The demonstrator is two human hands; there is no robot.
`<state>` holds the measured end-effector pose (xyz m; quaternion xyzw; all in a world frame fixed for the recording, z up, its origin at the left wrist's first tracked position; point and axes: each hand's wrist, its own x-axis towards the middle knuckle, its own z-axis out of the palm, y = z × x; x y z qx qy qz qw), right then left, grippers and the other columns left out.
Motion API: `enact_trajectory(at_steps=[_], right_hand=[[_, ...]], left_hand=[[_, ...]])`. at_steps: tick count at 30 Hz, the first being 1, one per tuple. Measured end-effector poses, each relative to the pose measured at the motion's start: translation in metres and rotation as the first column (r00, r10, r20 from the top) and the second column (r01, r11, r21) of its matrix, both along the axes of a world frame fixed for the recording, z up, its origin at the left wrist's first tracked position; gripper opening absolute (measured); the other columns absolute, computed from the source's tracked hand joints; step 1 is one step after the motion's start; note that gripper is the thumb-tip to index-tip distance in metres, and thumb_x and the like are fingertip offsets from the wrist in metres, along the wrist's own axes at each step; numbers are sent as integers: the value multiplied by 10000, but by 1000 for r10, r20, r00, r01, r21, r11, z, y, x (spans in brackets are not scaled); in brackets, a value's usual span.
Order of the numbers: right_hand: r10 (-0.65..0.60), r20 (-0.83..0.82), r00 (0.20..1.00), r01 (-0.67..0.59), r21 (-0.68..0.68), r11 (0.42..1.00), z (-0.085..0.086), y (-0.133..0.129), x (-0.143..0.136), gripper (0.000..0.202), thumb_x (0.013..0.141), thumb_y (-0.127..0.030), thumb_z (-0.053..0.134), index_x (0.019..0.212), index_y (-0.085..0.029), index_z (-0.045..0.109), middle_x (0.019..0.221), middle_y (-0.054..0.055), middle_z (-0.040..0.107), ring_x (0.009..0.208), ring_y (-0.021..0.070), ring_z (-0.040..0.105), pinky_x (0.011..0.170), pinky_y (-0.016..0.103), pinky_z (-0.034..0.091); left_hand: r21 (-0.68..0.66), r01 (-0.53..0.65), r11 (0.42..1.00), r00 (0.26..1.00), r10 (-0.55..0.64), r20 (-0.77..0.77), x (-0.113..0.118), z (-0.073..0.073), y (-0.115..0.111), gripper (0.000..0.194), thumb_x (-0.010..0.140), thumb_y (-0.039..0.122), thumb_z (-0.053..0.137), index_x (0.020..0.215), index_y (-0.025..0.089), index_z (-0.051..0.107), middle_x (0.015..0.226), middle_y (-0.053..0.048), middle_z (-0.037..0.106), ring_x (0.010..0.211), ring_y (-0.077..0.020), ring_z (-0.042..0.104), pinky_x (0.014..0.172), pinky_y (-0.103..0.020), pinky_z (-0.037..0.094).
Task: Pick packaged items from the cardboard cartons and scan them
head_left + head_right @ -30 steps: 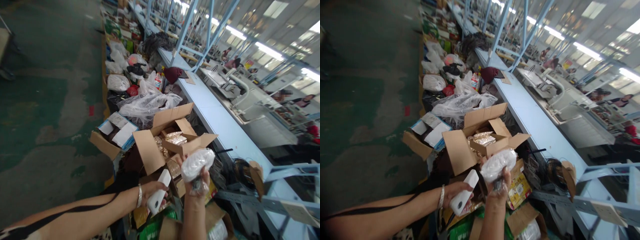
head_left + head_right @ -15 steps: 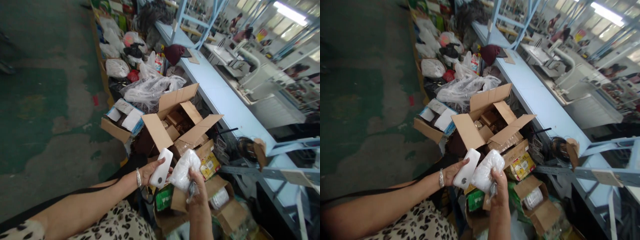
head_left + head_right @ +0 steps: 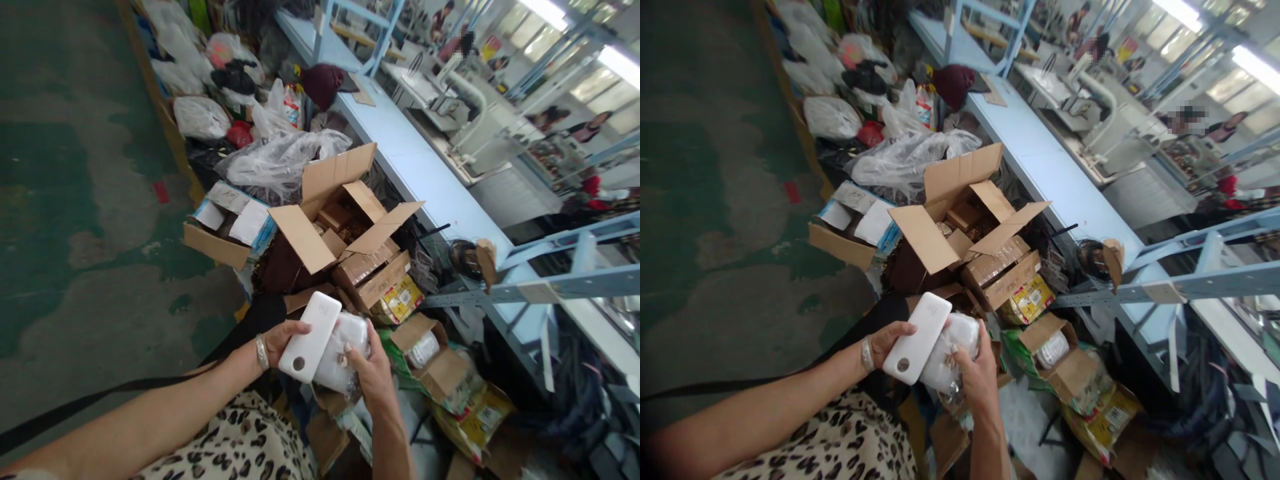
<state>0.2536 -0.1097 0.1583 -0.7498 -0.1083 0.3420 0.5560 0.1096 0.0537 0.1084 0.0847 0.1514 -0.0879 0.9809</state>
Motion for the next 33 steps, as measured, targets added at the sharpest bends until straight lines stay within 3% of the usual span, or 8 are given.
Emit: enact_trajectory(at_steps=[8, 11, 14, 19, 23, 25, 28, 33], right_hand=[[35, -22, 999, -38, -129, 991, -6, -32, -19, 845, 788, -424, 694, 1499, -122, 351, 1491, 120, 456, 1340, 248, 463, 1108, 360, 393], [-30, -53, 998, 24, -114, 993, 2, -42, -16, 824, 843, -460, 609, 1530, -148, 278, 1485, 138, 464, 1327, 258, 489, 1067, 390, 442], [-95, 106, 990, 109, -127, 986, 16, -46, -11, 718, 902, -463, 519, 1526, -187, 291, 1454, 148, 499, 1289, 263, 531, 1074, 442, 432], [235, 410, 881, -114, -299, 947, 28, -36, -17, 516, 956, -386, 413, 1432, -194, 466, 1462, 109, 498, 1369, 252, 440, 1163, 482, 311], [380, 555, 740, -109, -459, 882, 16, -28, -33, 503, 960, -414, 420, 1387, -168, 520, 1437, 119, 521, 1419, 315, 339, 1173, 594, 200], [341, 538, 770, -98, -429, 898, 10, -30, -36, 540, 955, -466, 434, 1405, -177, 500, 1460, 116, 496, 1426, 319, 325, 1175, 598, 191], [173, 375, 911, -73, -266, 961, 7, -41, -25, 580, 954, -533, 409, 1432, -210, 468, 1492, 104, 463, 1410, 289, 375, 1164, 535, 285], [-55, 215, 975, 88, -145, 986, -22, -51, 41, 534, 946, -534, 435, 1365, -224, 552, 1393, 99, 575, 1304, 260, 523, 1116, 442, 396]], left_hand=[[-39, 54, 998, 998, -54, 19, -2, -25, -36, 855, 675, 357, 725, 1433, 97, 426, 1114, -144, 694, 978, -286, 663, 877, -381, 497], [-56, 54, 997, 998, -53, 32, 0, -30, -43, 895, 650, 321, 726, 1451, 91, 400, 1120, -155, 691, 935, -290, 671, 842, -388, 509], [-85, 77, 993, 996, -72, 55, 3, -29, -48, 892, 651, 284, 713, 1462, 103, 388, 1130, -150, 688, 897, -274, 678, 820, -381, 515], [-137, 148, 979, 987, -138, 84, 6, -29, -62, 802, 672, 277, 697, 1416, 95, 457, 1036, -125, 719, 927, -265, 680, 860, -370, 509], [-146, 195, 970, 980, -187, 72, 5, -36, -74, 668, 681, 248, 681, 1314, 71, 557, 954, -115, 740, 882, -230, 693, 879, -339, 502], [-145, 207, 968, 978, -199, 65, 5, -40, -77, 648, 668, 264, 686, 1275, 61, 585, 931, -120, 742, 848, -232, 695, 876, -350, 506], [-144, 209, 967, 977, -203, 57, 7, -44, -77, 647, 642, 283, 702, 1244, 64, 610, 895, -119, 742, 806, -233, 695, 857, -360, 516], [-159, 229, 960, 973, -224, 49, 23, -52, -71, 648, 587, 259, 714, 1214, 111, 640, 1026, -130, 726, 960, -276, 684, 837, -357, 528]])
